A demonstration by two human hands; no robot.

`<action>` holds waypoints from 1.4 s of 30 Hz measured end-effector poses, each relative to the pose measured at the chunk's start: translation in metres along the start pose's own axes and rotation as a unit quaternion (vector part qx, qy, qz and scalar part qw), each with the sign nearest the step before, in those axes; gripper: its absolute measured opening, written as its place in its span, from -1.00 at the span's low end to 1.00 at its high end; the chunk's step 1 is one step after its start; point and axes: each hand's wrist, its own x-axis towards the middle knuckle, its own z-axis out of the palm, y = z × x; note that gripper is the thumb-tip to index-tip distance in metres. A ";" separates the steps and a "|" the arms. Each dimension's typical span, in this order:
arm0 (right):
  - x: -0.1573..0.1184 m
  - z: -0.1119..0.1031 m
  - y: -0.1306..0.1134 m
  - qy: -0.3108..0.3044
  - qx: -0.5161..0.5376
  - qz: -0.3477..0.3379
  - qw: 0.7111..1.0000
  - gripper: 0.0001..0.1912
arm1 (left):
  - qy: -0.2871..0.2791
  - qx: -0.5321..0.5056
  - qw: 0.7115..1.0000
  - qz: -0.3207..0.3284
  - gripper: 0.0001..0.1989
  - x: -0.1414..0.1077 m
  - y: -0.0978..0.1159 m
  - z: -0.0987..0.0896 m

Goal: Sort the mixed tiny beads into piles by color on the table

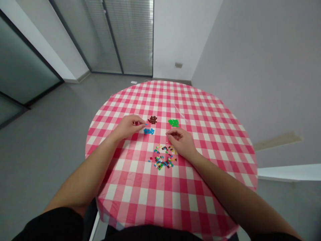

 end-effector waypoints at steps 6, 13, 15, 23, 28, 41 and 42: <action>0.000 -0.001 0.000 0.002 -0.010 -0.004 1.000 -0.87 | -0.019 0.037 0.997 -0.071 -0.74 0.000 -0.014 -0.016; 0.000 -0.002 -0.001 0.003 -0.014 -0.008 1.000 -0.88 | -0.033 0.036 0.995 -0.083 -0.73 0.000 -0.012 -0.010; 0.000 -0.002 -0.002 0.004 -0.018 -0.014 1.000 -0.87 | -0.034 0.034 0.995 -0.087 -0.73 0.000 -0.013 -0.009; -0.001 -0.002 -0.003 0.000 -0.027 -0.017 0.999 -0.87 | -0.074 0.020 0.992 -0.102 -0.79 0.001 -0.018 -0.001; -0.001 -0.002 -0.004 -0.007 -0.026 -0.013 1.000 -0.88 | -0.083 0.031 0.991 -0.102 -0.82 0.003 -0.021 0.005; -0.001 -0.003 -0.006 -0.052 -0.055 -0.023 0.997 -0.88 | -0.084 0.014 0.989 -0.120 -0.83 0.004 -0.023 0.008; -0.001 -0.005 -0.007 -0.070 -0.070 -0.037 0.994 -0.88 | -0.083 0.009 0.989 -0.120 -0.83 0.004 -0.024 0.008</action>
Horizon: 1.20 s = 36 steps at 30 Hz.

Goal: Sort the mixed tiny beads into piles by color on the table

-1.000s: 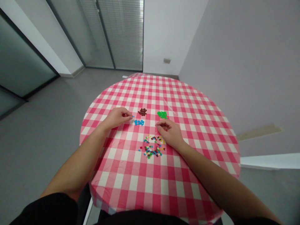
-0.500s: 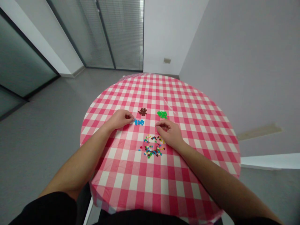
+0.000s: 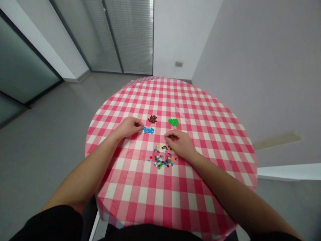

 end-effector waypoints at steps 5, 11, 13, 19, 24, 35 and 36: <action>0.000 -0.003 -0.005 -0.096 -0.085 -0.138 0.982 -0.86 | -0.008 -0.011 1.000 0.005 -0.82 0.000 -0.001 0.001; -0.009 0.012 -0.011 -0.182 -0.165 -0.208 0.947 -0.83 | -0.005 -0.011 1.000 0.008 -0.82 -0.001 0.000 0.000; -0.011 0.016 -0.012 -0.183 -0.184 -0.207 0.943 -0.84 | -0.004 -0.011 1.000 0.006 -0.82 -0.001 0.000 0.000; -0.011 0.020 -0.013 -0.179 -0.195 -0.200 0.943 -0.84 | 0.001 -0.009 1.000 0.003 -0.82 -0.001 0.002 0.001; -0.011 0.022 -0.014 -0.184 -0.197 -0.196 0.943 -0.84 | -0.001 -0.010 1.000 0.007 -0.85 -0.002 0.002 0.001; -0.008 0.019 -0.014 -0.083 -0.086 -0.207 0.971 -0.92 | -0.015 -0.032 0.999 0.031 -0.72 -0.003 -0.001 0.000; -0.007 0.018 -0.014 -0.057 -0.067 -0.192 0.977 -0.93 | -0.014 -0.030 0.999 0.029 -0.73 -0.003 -0.002 0.000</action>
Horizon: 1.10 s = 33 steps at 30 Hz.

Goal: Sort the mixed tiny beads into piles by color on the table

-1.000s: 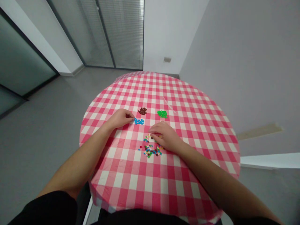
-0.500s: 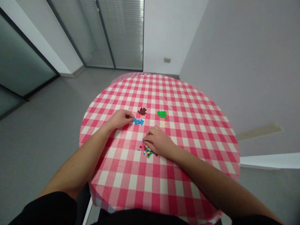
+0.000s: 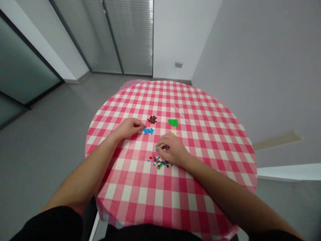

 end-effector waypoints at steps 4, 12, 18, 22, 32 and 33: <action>0.001 -0.007 0.007 0.069 0.052 0.118 0.989 -0.93 | -0.004 0.017 1.000 0.002 -0.74 0.001 -0.001 -0.001; 0.006 -0.016 0.015 0.110 0.189 0.260 0.941 -0.77 | -0.020 0.023 1.000 0.000 -0.72 0.001 0.001 -0.003; 0.007 -0.018 0.013 0.105 0.219 0.258 0.935 -0.74 | -0.017 0.017 1.000 0.009 -0.75 0.002 -0.004 -0.002; 0.006 -0.016 0.015 0.100 0.220 0.258 0.935 -0.73 | -0.004 0.001 1.000 0.012 -0.77 0.002 -0.005 -0.002; 0.005 -0.012 0.017 0.067 0.215 0.283 0.932 -0.71 | 0.109 -0.030 0.982 0.154 -0.79 -0.007 0.028 0.017; 0.005 -0.011 0.016 0.056 0.219 0.287 0.931 -0.71 | 0.101 -0.037 0.977 0.184 -0.80 -0.009 0.034 0.022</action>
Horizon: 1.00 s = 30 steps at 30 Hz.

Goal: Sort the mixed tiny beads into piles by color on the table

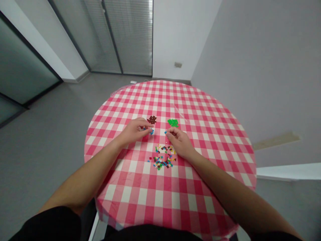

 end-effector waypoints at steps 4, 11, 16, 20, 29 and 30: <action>-0.002 0.002 -0.001 -0.060 0.008 0.018 0.998 -0.72 | -0.036 0.004 0.993 0.111 -0.87 -0.001 0.017 0.018; -0.003 0.001 -0.003 -0.074 -0.007 0.031 0.997 -0.71 | -0.038 0.011 0.991 0.127 -0.89 -0.003 0.018 0.024; -0.002 -0.001 -0.003 -0.077 -0.001 0.031 0.997 -0.71 | -0.055 0.016 0.995 0.085 -0.87 -0.004 0.021 0.023; -0.002 -0.002 -0.003 -0.084 0.016 0.033 0.996 -0.70 | -0.050 0.010 0.996 0.077 -0.86 -0.004 0.023 0.023; -0.001 -0.002 0.003 -0.078 -0.015 0.037 0.996 -0.62 | -0.053 -0.002 0.997 0.062 -0.85 -0.003 0.025 0.022; -0.001 -0.002 0.004 -0.070 -0.020 0.035 0.997 -0.61 | -0.055 -0.003 0.997 0.060 -0.85 -0.003 0.025 0.021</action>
